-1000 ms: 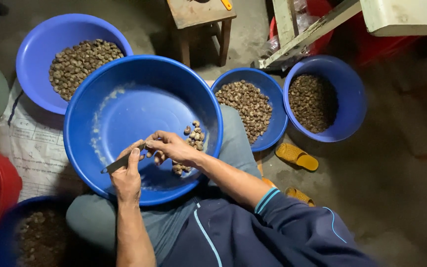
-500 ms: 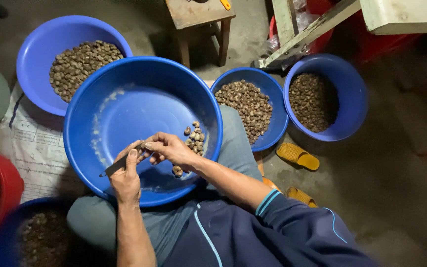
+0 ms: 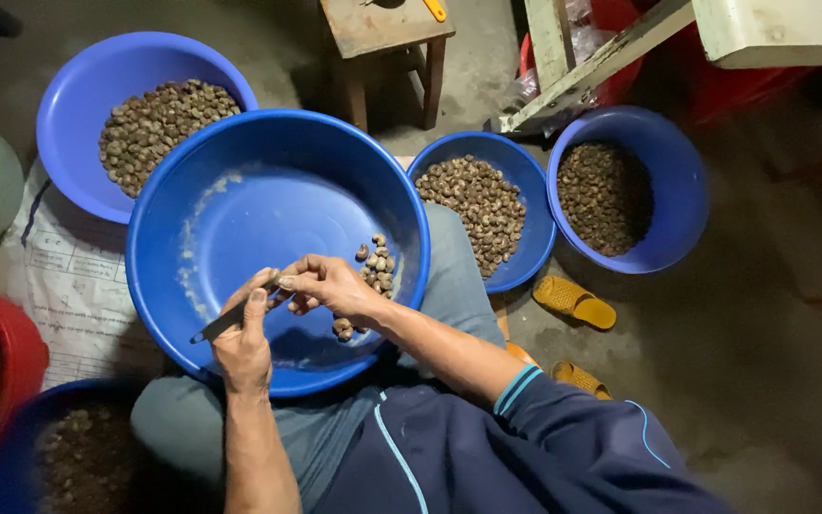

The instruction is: The person is manually cracking nuts using a small hand tool and sorting the cracked nuts into various plastic bowls on the floor.

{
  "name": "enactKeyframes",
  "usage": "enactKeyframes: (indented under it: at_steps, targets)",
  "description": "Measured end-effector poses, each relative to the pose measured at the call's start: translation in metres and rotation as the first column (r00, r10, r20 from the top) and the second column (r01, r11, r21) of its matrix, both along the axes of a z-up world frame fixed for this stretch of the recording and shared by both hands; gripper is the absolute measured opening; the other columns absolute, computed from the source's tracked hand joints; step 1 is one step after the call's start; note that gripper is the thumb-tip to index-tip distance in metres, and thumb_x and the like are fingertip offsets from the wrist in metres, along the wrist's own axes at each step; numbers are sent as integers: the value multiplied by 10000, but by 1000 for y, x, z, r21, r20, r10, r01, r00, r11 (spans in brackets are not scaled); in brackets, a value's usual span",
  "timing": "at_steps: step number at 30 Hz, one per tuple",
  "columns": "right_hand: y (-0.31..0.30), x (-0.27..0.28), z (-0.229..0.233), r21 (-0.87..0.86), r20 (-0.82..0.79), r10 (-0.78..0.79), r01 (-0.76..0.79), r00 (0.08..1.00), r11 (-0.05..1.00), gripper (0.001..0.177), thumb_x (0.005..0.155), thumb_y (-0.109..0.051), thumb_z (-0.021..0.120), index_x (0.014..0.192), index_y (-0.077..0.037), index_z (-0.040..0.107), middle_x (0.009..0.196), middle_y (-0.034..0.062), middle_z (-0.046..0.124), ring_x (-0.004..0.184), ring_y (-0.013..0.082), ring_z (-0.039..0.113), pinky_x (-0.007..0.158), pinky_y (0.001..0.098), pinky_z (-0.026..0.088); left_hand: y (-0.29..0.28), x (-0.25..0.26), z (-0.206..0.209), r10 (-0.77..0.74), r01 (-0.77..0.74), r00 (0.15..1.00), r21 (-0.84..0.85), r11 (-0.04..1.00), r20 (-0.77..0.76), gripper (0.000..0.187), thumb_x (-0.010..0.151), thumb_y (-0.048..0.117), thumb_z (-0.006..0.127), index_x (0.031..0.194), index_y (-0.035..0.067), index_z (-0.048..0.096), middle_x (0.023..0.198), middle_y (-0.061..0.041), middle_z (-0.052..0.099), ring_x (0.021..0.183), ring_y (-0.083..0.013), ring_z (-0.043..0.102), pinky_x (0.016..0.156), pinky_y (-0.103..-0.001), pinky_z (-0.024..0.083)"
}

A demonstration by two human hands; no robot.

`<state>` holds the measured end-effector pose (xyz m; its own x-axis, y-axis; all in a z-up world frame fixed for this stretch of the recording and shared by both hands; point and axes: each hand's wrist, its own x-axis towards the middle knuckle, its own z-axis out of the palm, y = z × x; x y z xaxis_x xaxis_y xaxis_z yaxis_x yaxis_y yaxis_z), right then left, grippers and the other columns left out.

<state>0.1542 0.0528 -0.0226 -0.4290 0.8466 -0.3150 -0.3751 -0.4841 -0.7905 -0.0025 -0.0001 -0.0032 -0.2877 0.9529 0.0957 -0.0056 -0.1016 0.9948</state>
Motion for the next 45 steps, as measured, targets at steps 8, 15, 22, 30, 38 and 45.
enactKeyframes:
  at_steps: [8,15,22,30,38,45]
  targets:
    - [-3,0,4,0,35,23,-23,999,1000,298,975,-133,746,1152,79,636,958,282,737,770,226,758,714,344,656,0,-1,-5,17,-17,999,16,1000,40,190,1063,87,635,1178,-46,705,1146,-264,724,1102,-295,709,836,-394,618]
    - [-5,1,9,-16,23,21,-21,1000,1000,285,962,-121,755,1126,84,645,916,269,738,755,217,754,702,326,649,-1,0,-4,14,-15,998,12,1000,62,181,1052,77,645,1165,-46,714,1127,-249,732,1073,-273,719,820,-376,628]
    - [-2,2,-7,-34,35,42,-41,999,999,345,966,-157,760,1149,105,630,930,284,737,764,242,761,691,343,652,2,1,3,28,-28,1000,-11,1000,12,174,1056,95,640,1148,-26,725,1125,-211,742,1069,-225,704,857,-376,617]
    - [14,25,-19,174,289,20,-73,957,982,321,963,-248,747,1136,14,680,897,227,717,753,242,738,680,384,672,2,-10,-15,9,-12,998,-45,999,-68,155,1041,87,642,1079,-18,749,1027,-197,773,963,-294,767,786,-367,637]
    - [30,152,14,672,685,-527,-156,503,724,145,1045,-100,743,1156,-51,663,967,181,728,821,287,722,703,389,593,-2,-17,-21,90,-91,996,-71,993,-15,182,1042,119,639,1098,-26,732,1024,-215,768,901,-318,781,730,-346,646]
    - [15,170,25,684,729,-615,-292,298,669,209,1105,-128,713,1256,-23,613,982,245,729,853,430,723,678,476,575,-3,-17,-21,74,-74,997,-138,988,-6,229,1058,197,632,1143,7,727,1069,-209,767,912,-289,783,742,-314,647]
